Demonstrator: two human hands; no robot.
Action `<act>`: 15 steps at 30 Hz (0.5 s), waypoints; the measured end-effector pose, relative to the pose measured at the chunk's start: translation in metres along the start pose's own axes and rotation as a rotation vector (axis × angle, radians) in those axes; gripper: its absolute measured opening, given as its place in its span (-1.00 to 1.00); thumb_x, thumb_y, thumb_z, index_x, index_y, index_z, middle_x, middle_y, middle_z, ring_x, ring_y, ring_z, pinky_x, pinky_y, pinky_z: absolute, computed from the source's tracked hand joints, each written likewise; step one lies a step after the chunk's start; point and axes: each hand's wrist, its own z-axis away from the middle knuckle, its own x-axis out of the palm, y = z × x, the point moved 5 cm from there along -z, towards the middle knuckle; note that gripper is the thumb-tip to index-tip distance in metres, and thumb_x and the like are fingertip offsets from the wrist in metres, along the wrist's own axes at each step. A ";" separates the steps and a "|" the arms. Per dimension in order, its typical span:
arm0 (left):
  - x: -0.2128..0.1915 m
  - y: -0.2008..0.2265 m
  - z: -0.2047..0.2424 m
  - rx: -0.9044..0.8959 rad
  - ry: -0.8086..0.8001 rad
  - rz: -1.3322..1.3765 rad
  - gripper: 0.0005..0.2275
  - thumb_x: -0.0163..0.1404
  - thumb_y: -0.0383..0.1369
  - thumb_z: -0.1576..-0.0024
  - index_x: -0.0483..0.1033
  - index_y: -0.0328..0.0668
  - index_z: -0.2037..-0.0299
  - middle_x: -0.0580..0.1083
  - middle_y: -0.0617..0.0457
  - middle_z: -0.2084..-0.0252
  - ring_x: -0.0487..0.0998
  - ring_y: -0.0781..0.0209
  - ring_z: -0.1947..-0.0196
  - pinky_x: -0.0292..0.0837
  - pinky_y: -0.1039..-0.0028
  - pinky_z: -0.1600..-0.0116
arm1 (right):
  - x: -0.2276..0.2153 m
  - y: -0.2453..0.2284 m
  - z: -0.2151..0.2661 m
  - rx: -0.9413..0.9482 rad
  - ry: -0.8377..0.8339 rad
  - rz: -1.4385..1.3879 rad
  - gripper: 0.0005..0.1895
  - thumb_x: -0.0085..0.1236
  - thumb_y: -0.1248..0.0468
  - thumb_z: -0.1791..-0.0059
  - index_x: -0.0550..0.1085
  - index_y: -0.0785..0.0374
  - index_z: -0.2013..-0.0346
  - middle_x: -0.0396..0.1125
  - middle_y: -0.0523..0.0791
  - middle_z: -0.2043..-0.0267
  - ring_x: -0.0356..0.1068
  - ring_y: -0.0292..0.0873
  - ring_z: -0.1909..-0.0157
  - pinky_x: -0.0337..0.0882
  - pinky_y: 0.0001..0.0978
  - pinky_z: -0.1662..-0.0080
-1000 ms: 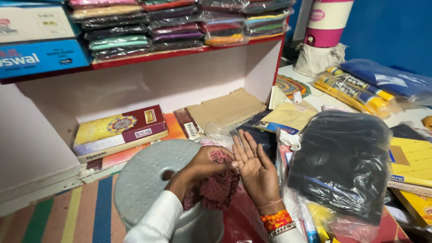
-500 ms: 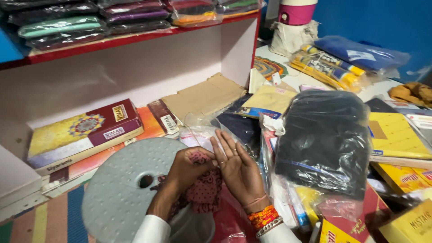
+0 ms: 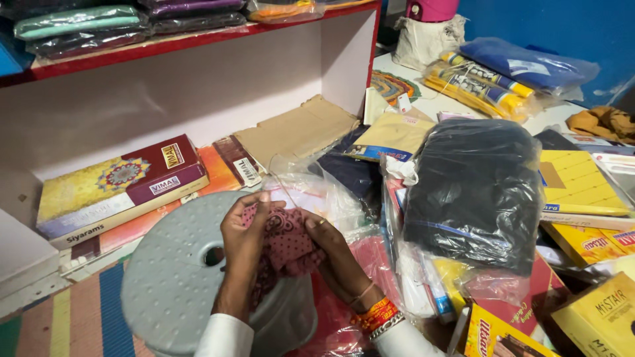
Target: The person sits on a striped mat and uses a pink cloth to wipe the inside and outside of several cardboard boxes. They handle a white box and a yellow box, cleaning them thoroughly before stacking them on a pile.
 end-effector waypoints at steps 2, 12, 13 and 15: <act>0.001 0.005 0.000 0.012 0.019 0.059 -0.76 0.10 -0.31 -0.22 0.55 -0.31 0.03 0.66 -0.10 0.18 0.65 0.29 0.17 0.54 0.48 -0.04 | 0.000 -0.009 0.002 0.012 -0.028 -0.005 -0.44 -0.01 0.11 -0.14 0.25 0.38 -0.35 0.34 -0.08 -0.25 0.34 -0.22 -0.24 0.34 -0.32 -0.24; 0.022 0.036 0.020 -0.216 -0.238 0.139 -0.40 0.24 -0.50 0.08 0.36 -0.13 -0.24 0.55 -0.07 -0.10 0.60 0.18 -0.05 0.54 0.33 -0.15 | -0.009 -0.030 0.005 -0.087 0.015 -0.079 -0.39 0.11 0.50 0.02 0.24 0.35 -0.34 0.33 0.00 -0.21 0.42 -0.17 -0.13 0.46 -0.32 -0.16; 0.025 0.039 0.022 -0.219 -0.235 0.119 -0.39 0.24 -0.51 0.08 0.34 -0.11 -0.24 0.55 -0.06 -0.08 0.60 0.18 -0.04 0.55 0.33 -0.14 | -0.012 -0.033 0.005 -0.126 0.032 -0.084 -0.36 0.12 0.54 0.03 0.23 0.33 -0.35 0.32 -0.01 -0.20 0.42 -0.17 -0.12 0.45 -0.33 -0.15; 0.031 0.044 0.027 -0.239 -0.270 0.097 -0.42 0.23 -0.48 0.05 0.36 -0.17 -0.23 0.56 -0.06 -0.04 0.61 0.18 0.00 0.57 0.31 -0.11 | -0.016 -0.037 0.006 -0.167 0.033 -0.089 -0.35 0.11 0.57 0.06 0.24 0.33 -0.33 0.33 -0.01 -0.21 0.43 -0.15 -0.11 0.47 -0.32 -0.13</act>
